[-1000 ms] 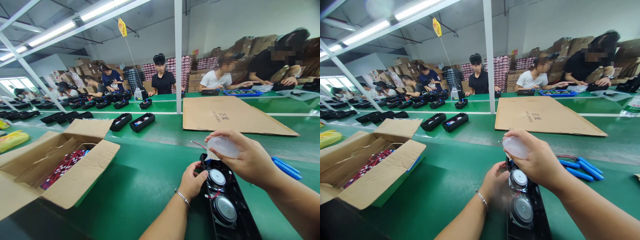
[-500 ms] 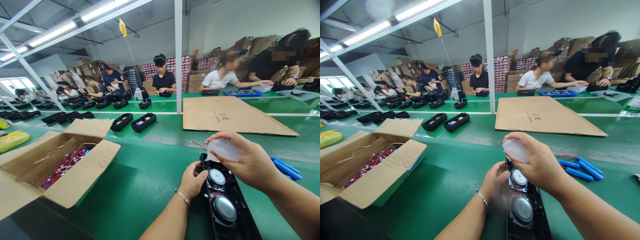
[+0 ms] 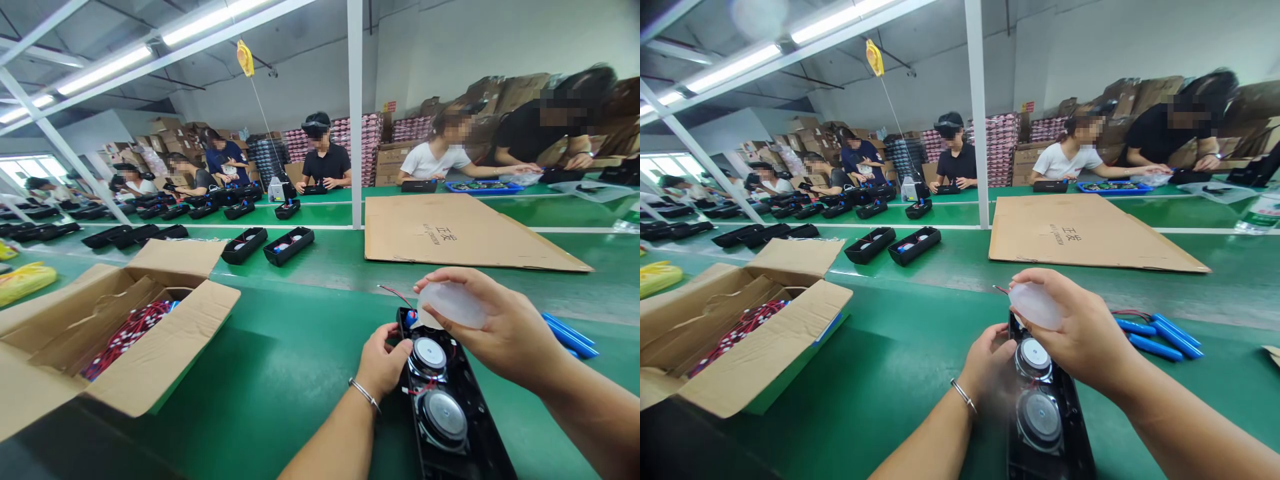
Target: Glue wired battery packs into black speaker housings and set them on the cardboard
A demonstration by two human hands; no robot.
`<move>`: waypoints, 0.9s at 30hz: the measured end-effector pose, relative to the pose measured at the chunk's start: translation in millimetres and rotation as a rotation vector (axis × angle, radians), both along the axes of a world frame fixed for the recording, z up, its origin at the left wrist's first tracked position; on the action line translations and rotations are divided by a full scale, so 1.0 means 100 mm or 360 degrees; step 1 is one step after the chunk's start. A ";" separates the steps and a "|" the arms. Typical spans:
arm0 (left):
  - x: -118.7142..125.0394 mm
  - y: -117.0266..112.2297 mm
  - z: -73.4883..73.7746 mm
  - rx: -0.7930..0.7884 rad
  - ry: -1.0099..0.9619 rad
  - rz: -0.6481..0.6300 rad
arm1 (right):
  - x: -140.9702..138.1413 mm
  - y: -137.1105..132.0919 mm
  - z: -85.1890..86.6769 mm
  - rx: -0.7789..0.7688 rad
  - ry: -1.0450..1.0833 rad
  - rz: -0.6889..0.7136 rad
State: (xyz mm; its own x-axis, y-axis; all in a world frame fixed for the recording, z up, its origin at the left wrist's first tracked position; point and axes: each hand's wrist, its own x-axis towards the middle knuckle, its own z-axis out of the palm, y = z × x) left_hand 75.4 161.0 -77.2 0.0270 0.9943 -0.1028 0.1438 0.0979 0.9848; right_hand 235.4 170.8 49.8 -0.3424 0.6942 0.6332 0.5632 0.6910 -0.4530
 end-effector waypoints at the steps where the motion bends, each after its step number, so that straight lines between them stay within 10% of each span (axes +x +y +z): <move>1: 0.00 0.00 0.00 -0.0011 0.0005 0.0012 | 0.01 0.00 -0.01 -0.0008 0.0002 -0.0002; 27: -0.01 0.06 -0.16 0.0025 -0.0034 0.0028 | 0.21 0.14 -0.10 -0.0248 0.0469 -0.0132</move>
State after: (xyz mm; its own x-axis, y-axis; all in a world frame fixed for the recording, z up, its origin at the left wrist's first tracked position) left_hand 74.7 166.8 -93.2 0.0116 0.9961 -0.0870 0.1209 0.0850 0.9890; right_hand 256.0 184.9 39.4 -0.0990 0.8080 0.5808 0.4436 0.5583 -0.7011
